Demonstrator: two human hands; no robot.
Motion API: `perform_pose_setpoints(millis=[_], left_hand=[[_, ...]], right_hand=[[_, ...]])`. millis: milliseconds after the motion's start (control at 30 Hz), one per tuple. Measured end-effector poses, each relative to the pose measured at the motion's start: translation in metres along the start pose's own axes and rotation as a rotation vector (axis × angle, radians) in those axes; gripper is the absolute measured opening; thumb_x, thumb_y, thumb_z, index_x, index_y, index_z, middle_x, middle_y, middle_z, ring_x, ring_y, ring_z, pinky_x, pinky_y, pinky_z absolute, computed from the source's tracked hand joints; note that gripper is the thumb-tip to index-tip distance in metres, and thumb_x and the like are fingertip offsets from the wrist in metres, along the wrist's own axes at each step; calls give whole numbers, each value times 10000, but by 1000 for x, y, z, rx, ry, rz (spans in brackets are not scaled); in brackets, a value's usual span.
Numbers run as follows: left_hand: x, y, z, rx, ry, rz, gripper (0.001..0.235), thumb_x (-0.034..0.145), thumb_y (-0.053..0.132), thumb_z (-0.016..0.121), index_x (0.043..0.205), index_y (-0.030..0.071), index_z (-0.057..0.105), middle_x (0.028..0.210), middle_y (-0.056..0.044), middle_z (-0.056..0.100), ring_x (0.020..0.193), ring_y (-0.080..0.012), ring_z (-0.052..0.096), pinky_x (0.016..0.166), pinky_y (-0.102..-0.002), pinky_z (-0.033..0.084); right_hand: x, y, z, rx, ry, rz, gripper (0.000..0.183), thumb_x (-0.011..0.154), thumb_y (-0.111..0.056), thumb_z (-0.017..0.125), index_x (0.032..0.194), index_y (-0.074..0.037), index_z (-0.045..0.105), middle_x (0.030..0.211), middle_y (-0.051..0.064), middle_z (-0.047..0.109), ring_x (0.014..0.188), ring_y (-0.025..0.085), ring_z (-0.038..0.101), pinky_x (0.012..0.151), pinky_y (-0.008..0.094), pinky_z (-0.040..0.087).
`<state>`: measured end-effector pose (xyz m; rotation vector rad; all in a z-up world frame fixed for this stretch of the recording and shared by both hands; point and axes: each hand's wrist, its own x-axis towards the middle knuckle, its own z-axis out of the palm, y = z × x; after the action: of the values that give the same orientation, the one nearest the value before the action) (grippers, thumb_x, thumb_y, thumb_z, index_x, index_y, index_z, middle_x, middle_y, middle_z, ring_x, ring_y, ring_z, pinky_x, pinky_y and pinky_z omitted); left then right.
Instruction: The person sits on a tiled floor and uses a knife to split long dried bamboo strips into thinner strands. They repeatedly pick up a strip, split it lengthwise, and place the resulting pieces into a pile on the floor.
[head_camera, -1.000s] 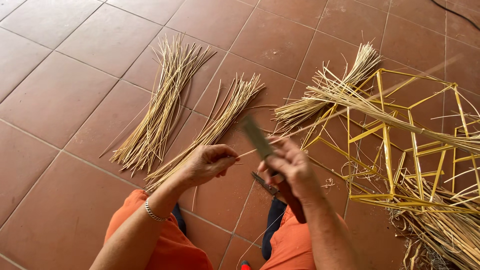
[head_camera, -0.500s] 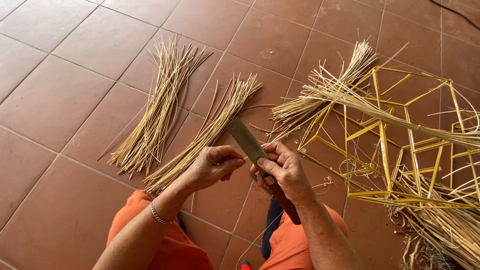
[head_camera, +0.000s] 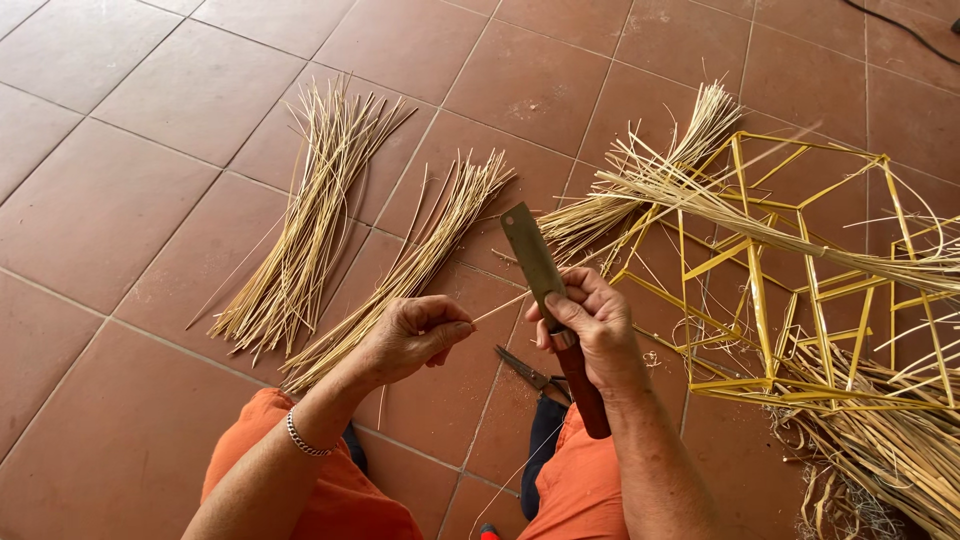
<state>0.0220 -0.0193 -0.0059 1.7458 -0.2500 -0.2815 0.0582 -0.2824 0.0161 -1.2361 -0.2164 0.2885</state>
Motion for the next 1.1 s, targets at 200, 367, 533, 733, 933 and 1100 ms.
perform_pose_setpoints(millis=[200,367,533,733,933,1100], left_hand=[[1,1,5,24,18,-12,177,949,209,699,1048,74,758,563,20,630,495,-35,575,446,-238,478],[0,7,7,75,32,16,170,950,219,702,1023,80,768,556,14,630,498,-33,586,449,-234,489],[-1,9,5,140,27,32,172,953,229,717,960,66,771,554,9,633,498,-36,581,447,-239,478],[-2,4,3,117,36,28,168,947,233,714,966,75,769,556,17,642,496,-33,592,447,-234,489],[-2,-1,-3,177,27,-11,171,944,234,711,983,82,779,595,-5,664,530,-49,610,464,-242,488],[1,1,0,196,28,69,169,932,227,710,1020,92,758,733,5,731,633,-53,685,571,-238,585]], right_hand=[[-10,12,28,-119,-125,146,213,963,-54,601,1168,-1,573,855,155,750,610,136,686,519,257,576],[-10,9,32,-113,-81,166,236,962,-57,627,1177,30,584,831,154,751,581,130,675,469,228,505],[-9,9,26,-97,-68,142,224,952,-51,639,1152,33,585,817,162,759,551,137,679,446,233,491],[-6,1,8,-90,29,101,157,950,-67,637,1079,13,593,834,165,757,575,152,683,472,271,570],[-3,7,2,1,-47,20,170,967,-58,624,1109,7,555,853,163,754,598,163,699,498,270,574],[-7,16,16,-103,-57,58,174,974,-47,622,1128,14,569,840,162,759,572,149,679,444,235,484]])
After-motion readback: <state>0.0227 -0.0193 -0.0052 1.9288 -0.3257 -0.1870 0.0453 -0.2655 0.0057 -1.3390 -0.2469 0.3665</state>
